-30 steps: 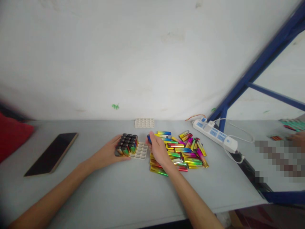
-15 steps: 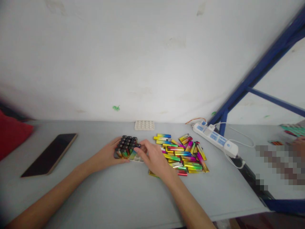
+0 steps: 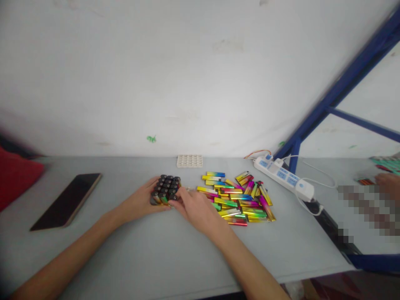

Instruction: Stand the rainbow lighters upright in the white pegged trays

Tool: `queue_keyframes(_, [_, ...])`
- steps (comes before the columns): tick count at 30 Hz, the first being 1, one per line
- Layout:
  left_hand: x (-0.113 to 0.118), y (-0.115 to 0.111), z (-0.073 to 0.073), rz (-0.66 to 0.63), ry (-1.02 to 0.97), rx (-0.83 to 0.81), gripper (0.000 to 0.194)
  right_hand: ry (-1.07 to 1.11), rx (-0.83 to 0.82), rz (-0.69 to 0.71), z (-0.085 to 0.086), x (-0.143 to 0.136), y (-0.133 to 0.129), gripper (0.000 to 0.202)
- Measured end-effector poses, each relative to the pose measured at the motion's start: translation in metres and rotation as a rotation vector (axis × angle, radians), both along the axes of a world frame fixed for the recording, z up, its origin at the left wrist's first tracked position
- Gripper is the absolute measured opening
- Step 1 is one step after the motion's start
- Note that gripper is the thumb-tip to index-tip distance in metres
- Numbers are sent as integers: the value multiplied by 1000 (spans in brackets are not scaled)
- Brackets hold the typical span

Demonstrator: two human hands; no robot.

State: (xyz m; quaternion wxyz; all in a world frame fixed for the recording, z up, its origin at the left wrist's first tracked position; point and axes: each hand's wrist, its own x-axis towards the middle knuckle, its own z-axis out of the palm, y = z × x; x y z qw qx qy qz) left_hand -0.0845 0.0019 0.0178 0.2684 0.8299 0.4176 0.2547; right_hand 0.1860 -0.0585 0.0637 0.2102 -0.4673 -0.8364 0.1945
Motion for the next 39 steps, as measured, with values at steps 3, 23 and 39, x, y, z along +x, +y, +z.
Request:
queue_keyframes(3, [0,0,2,-5,10,-1,76,30,-37,-32,-2,-1,1,14])
queue_keyframes(23, [1,1,-3,0,-32,0,83,51,-13,54,-5,7,6,16])
queue_keyframes(39, [-3,0,0,7,-6,-18,82,-8,133,-21,-12,29,21,42])
